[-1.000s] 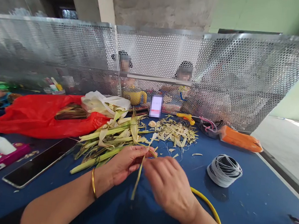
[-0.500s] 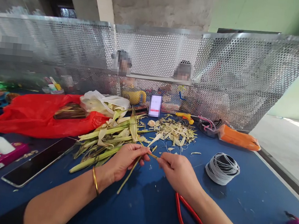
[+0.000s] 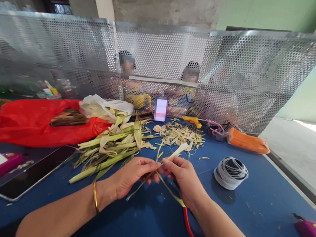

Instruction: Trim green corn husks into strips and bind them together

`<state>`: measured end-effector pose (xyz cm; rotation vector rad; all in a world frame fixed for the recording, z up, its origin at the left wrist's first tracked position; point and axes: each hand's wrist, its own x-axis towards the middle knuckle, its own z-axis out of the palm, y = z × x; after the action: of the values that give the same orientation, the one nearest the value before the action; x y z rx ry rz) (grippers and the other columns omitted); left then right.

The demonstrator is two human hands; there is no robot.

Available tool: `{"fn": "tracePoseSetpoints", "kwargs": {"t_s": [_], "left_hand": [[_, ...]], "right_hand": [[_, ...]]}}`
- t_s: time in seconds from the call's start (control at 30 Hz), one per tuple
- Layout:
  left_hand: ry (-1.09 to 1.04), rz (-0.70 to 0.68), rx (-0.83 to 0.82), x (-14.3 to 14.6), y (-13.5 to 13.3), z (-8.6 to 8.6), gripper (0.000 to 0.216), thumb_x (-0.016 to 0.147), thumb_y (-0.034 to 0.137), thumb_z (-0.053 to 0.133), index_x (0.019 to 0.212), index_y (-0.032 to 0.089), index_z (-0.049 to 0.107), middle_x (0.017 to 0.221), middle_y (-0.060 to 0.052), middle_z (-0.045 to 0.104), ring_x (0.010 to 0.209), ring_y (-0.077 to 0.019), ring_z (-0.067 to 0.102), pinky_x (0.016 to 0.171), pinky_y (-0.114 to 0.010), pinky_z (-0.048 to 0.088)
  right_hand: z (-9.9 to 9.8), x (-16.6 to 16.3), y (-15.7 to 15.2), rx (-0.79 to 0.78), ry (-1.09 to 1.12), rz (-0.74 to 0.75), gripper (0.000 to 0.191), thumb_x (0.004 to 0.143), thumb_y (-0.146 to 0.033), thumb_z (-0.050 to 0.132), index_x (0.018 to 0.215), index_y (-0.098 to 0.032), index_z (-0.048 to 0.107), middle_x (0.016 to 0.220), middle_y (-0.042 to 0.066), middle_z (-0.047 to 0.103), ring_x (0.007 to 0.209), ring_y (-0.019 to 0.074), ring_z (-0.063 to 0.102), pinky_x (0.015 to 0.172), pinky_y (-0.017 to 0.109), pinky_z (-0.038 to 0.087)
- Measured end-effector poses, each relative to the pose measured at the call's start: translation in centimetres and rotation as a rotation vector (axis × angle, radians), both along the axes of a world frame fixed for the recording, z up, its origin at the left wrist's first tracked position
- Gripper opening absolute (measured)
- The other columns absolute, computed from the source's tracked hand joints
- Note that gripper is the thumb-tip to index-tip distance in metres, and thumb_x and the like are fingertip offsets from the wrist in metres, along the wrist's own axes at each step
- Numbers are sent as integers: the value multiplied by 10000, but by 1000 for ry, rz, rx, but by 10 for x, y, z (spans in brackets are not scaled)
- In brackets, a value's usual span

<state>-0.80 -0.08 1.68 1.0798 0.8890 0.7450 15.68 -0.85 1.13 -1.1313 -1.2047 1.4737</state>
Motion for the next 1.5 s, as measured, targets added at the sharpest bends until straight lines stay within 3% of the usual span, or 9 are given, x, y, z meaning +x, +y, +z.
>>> {"fn": "tracePoseSetpoints", "kwargs": {"t_s": [0.33, 0.43, 0.53, 0.7, 0.97, 1.17, 1.27, 1.37, 1.5], "left_hand": [[53, -42, -28, 0, -1, -7, 270, 735, 392, 675, 695, 128, 714, 547, -23, 607, 515, -91, 498, 558, -209, 373], [54, -44, -10, 0, -1, -3, 350, 770, 448, 626, 721, 115, 720, 591, -55, 652, 520, -106, 524, 583, -228, 410], [61, -71, -16, 0, -3, -1, 378, 783, 460, 593, 732, 109, 727, 608, -74, 672, 521, -119, 542, 585, -238, 423], [93, -108, -11, 4, -8, -2, 245, 750, 327, 608, 713, 115, 725, 598, -69, 676, 513, -118, 544, 577, -235, 430], [109, -159, -122, 9, -12, -8, 186, 699, 272, 637, 659, 112, 723, 541, -56, 657, 477, -109, 539, 551, -229, 425], [-68, 56, -222, 2, -2, -11, 265, 736, 381, 699, 784, 121, 723, 720, -71, 716, 615, -130, 635, 638, -234, 460], [-221, 165, -243, -3, 5, -11, 244, 730, 350, 719, 822, 124, 724, 784, -70, 718, 681, -127, 644, 657, -218, 465], [-281, 183, -232, -4, 9, -11, 204, 690, 259, 751, 835, 116, 731, 817, -74, 717, 710, -121, 634, 649, -197, 457], [-277, 187, -255, -1, 6, -11, 194, 656, 187, 776, 828, 106, 736, 818, -83, 723, 716, -124, 637, 656, -194, 458]], "right_hand": [[-4, 3, 4, -23, -395, -91, 522, 706, -618, 635, 458, -186, 476, 412, -45, 399, 411, 84, 329, 439, 247, 260], [5, 10, 2, 272, -673, -272, 531, 791, -573, 577, 448, -191, 440, 423, -50, 337, 451, 92, 309, 462, 255, 237], [9, 11, 0, 489, -766, -236, 403, 850, -492, 533, 595, -186, 593, 597, -5, 532, 605, 138, 470, 570, 263, 342], [3, 0, -2, 201, -467, 36, 376, 785, -475, 590, 560, -174, 606, 567, -9, 548, 594, 140, 498, 596, 273, 371], [-9, -11, -6, 54, -270, -12, 242, 718, -369, 646, 606, -185, 535, 494, -60, 481, 446, 92, 419, 478, 240, 330], [4, 2, -10, 886, -930, -269, 172, 899, -240, 489, 935, -179, 646, 809, 43, 623, 693, 157, 569, 641, 284, 409], [11, 3, -16, 1325, -1216, -52, 256, 947, -156, 401, 1076, -155, 623, 811, 57, 630, 685, 166, 564, 647, 313, 382], [7, -4, -19, 1482, -1364, 179, 294, 959, -131, 368, 1169, -118, 574, 832, 74, 627, 736, 194, 572, 667, 339, 375], [-2, -11, -20, 1471, -1379, 204, 285, 971, -134, 333, 981, -135, 618, 792, 67, 605, 735, 202, 551, 692, 353, 363]]}}
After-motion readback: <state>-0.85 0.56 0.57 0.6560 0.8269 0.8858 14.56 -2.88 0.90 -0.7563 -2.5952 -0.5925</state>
